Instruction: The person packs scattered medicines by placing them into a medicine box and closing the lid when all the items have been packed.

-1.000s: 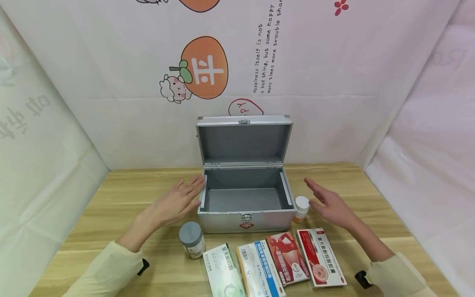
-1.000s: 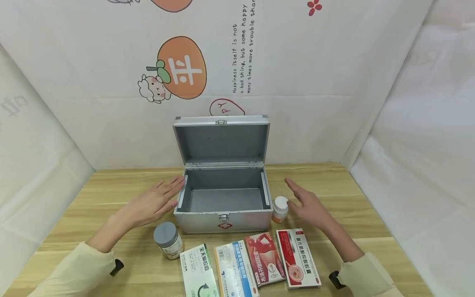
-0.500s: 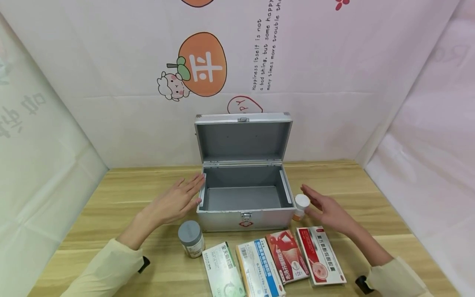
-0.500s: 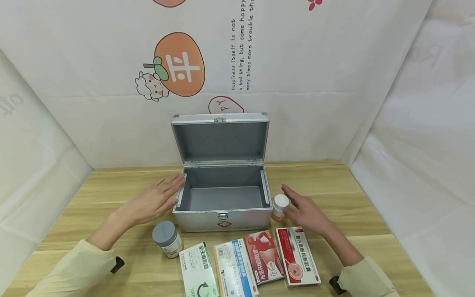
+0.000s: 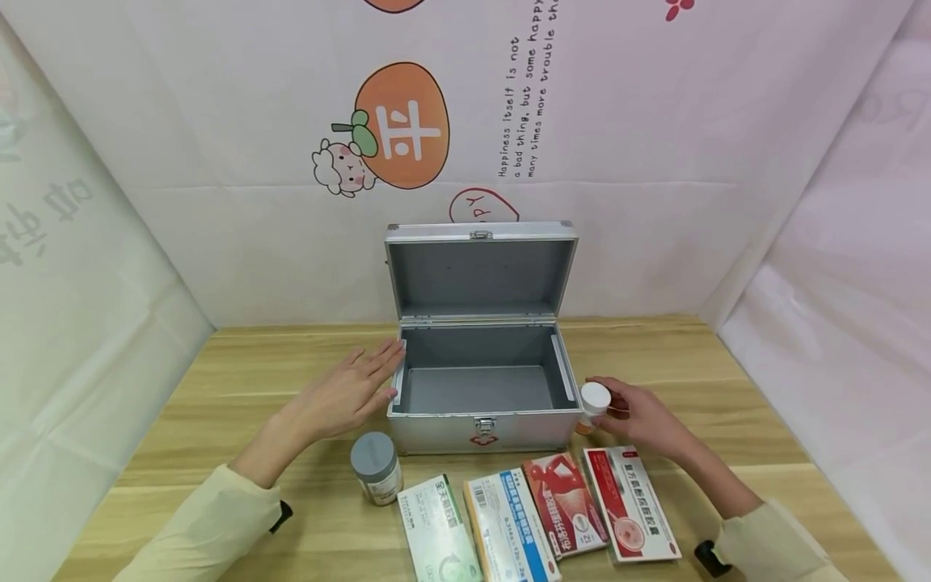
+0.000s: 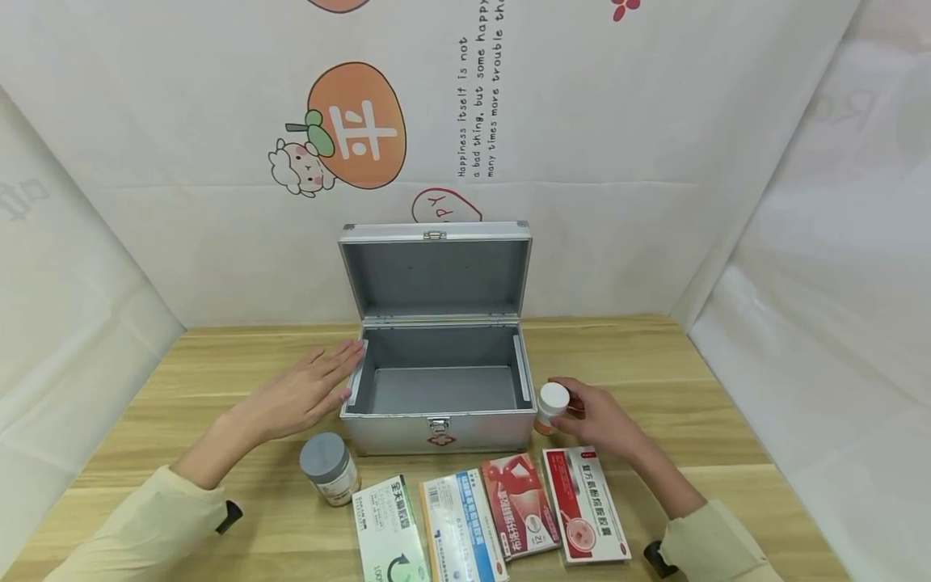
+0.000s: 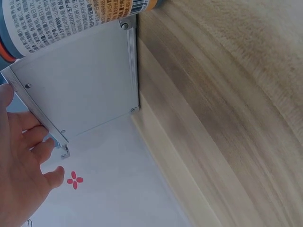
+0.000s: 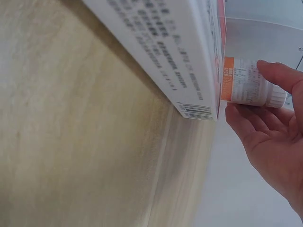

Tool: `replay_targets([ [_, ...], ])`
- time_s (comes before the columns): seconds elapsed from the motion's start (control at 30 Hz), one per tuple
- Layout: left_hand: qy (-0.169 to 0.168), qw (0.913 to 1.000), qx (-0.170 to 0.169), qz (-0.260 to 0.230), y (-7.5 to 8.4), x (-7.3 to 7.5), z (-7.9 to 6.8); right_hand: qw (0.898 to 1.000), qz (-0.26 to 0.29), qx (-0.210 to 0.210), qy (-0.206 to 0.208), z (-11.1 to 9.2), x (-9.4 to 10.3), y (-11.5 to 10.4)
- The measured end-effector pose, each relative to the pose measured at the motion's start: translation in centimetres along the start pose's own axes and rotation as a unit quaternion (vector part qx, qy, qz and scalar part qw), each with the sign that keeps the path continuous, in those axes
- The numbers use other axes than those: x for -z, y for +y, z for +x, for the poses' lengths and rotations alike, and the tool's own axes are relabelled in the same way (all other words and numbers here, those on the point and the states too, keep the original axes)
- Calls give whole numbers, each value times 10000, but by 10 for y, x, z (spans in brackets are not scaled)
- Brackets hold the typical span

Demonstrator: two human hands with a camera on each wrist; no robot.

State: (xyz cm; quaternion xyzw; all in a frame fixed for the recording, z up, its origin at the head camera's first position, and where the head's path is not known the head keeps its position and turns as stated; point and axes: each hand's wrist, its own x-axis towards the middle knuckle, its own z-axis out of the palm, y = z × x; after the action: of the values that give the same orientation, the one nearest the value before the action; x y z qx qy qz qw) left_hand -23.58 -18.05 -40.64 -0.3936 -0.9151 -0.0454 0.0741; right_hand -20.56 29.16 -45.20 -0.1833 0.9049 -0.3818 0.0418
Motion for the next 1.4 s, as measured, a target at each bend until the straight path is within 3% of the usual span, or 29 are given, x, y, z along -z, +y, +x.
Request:
replay_targets([
  [0.47, -99, 9999, 33, 6, 2, 2, 0, 9995, 8, -325, -62, 4, 3, 1],
  [0.9, -302, 9994, 138, -9, 4, 5, 1, 9992, -223, -306, -85, 5, 4, 4],
  [1.4, -246, 9996, 127, 0, 5, 5, 0, 9984, -493, -266, 122, 1, 6, 0],
])
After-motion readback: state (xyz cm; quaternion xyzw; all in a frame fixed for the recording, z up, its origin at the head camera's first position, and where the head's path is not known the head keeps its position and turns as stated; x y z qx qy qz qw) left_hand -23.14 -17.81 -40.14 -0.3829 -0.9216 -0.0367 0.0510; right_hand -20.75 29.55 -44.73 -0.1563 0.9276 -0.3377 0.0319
